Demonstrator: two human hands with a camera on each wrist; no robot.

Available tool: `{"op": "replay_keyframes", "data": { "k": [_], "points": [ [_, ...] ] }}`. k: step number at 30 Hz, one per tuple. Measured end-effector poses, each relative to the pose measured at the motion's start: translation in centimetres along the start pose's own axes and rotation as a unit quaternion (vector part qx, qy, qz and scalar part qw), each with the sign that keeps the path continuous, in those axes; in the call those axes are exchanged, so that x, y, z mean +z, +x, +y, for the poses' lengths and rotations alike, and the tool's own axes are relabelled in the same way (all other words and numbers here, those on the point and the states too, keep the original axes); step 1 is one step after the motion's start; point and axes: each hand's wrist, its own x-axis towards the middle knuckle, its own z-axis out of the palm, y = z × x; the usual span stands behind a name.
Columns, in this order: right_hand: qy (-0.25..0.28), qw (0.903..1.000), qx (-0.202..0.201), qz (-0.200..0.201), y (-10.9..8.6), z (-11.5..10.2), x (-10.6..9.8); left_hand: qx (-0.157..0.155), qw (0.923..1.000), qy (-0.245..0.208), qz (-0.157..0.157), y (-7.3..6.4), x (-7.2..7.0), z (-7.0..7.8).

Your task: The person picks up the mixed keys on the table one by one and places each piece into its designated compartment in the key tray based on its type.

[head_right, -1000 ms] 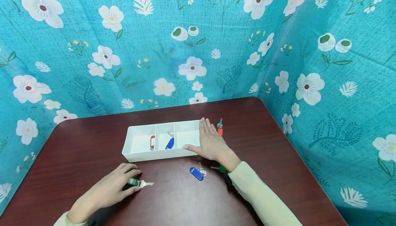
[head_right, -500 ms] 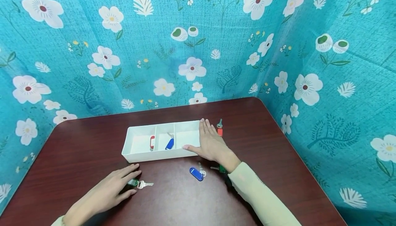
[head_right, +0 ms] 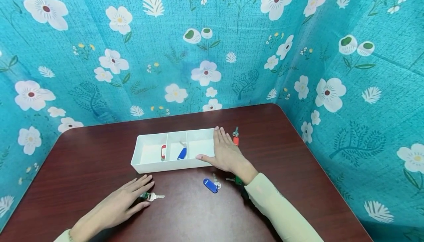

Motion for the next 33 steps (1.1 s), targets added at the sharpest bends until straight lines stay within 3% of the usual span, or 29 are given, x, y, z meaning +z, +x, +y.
{"op": "replay_keyframes", "data": {
  "k": [7,21,33],
  "points": [
    [-0.002,1.0000,-0.001,-0.001,-0.06,-0.17,-0.13,0.017,0.9998,0.008,0.012,-0.06,0.32,-0.26],
    [0.000,1.0000,-0.003,0.002,0.01,-0.08,-0.03,-0.002,1.0000,0.004,0.006,0.26,0.06,-0.54],
    [0.001,1.0000,0.001,0.004,0.03,-0.14,-0.02,0.031,0.9976,0.031,0.054,0.41,-0.11,-0.63]
  ]
}}
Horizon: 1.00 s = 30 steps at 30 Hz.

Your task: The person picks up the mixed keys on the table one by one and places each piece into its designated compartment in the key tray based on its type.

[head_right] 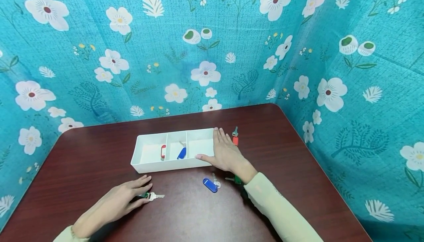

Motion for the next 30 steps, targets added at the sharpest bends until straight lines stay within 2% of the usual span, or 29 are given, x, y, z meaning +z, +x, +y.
{"op": "replay_keyframes", "data": {
  "k": [8,30],
  "points": [
    [0.005,1.0000,0.004,-0.001,-0.06,-0.08,0.05,-0.002,0.9999,-0.006,-0.009,0.13,-0.47,-0.11],
    [0.005,1.0000,0.007,-0.003,-0.05,-0.13,0.09,-0.002,1.0000,0.009,0.002,0.25,-0.27,-0.28]
  ]
}}
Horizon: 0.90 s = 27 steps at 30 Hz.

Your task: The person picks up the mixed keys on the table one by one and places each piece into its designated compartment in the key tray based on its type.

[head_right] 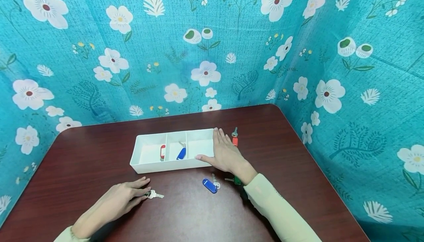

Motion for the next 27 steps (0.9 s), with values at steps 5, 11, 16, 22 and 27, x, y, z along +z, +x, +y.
{"op": "replay_keyframes", "data": {
  "k": [5,11,16,22,27],
  "points": [
    [0.001,1.0000,0.001,0.000,-0.08,0.00,0.02,0.000,1.0000,0.003,0.003,0.00,0.02,0.12],
    [0.000,1.0000,0.004,0.001,-0.08,-0.01,0.00,0.011,0.9997,0.011,0.021,-0.01,0.05,0.21],
    [-0.007,1.0000,0.002,0.005,-0.07,0.00,-0.13,0.027,0.9986,0.010,0.045,0.02,0.06,0.18],
    [-0.010,0.9999,-0.005,0.007,-0.20,-0.08,-0.26,0.034,0.9976,0.020,0.058,0.00,0.19,0.29],
    [-0.014,0.9998,-0.013,0.011,-0.24,-0.01,-0.13,0.018,0.9991,0.017,0.035,0.09,0.08,0.52]
  ]
}}
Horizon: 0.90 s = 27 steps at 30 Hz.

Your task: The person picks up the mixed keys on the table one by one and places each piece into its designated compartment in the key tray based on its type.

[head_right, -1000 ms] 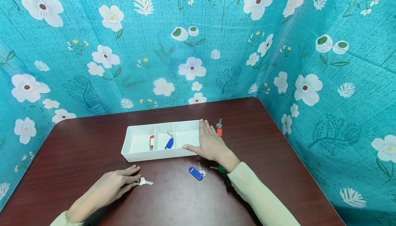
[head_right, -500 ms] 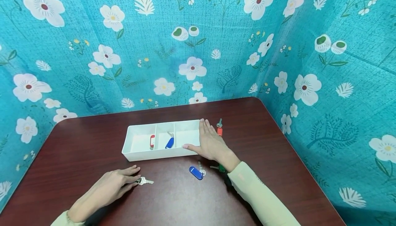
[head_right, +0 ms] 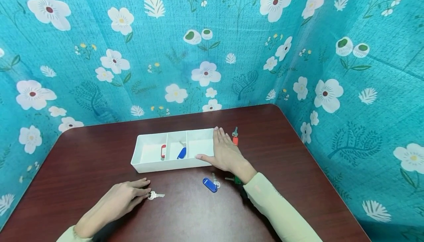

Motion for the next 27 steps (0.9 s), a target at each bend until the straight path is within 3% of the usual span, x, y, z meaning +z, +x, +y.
{"op": "replay_keyframes", "data": {
  "k": [7,19,27],
  "points": [
    [0.000,1.0000,-0.001,0.000,0.06,0.07,0.15,-0.006,0.9999,-0.004,-0.008,0.10,-0.12,0.11],
    [-0.004,1.0000,0.001,-0.002,0.09,0.07,0.02,0.007,0.9992,0.007,0.040,0.56,0.07,0.15],
    [0.000,1.0000,0.003,-0.005,0.04,0.11,0.06,-0.007,0.9997,-0.002,0.024,0.61,-0.15,0.48]
  ]
}}
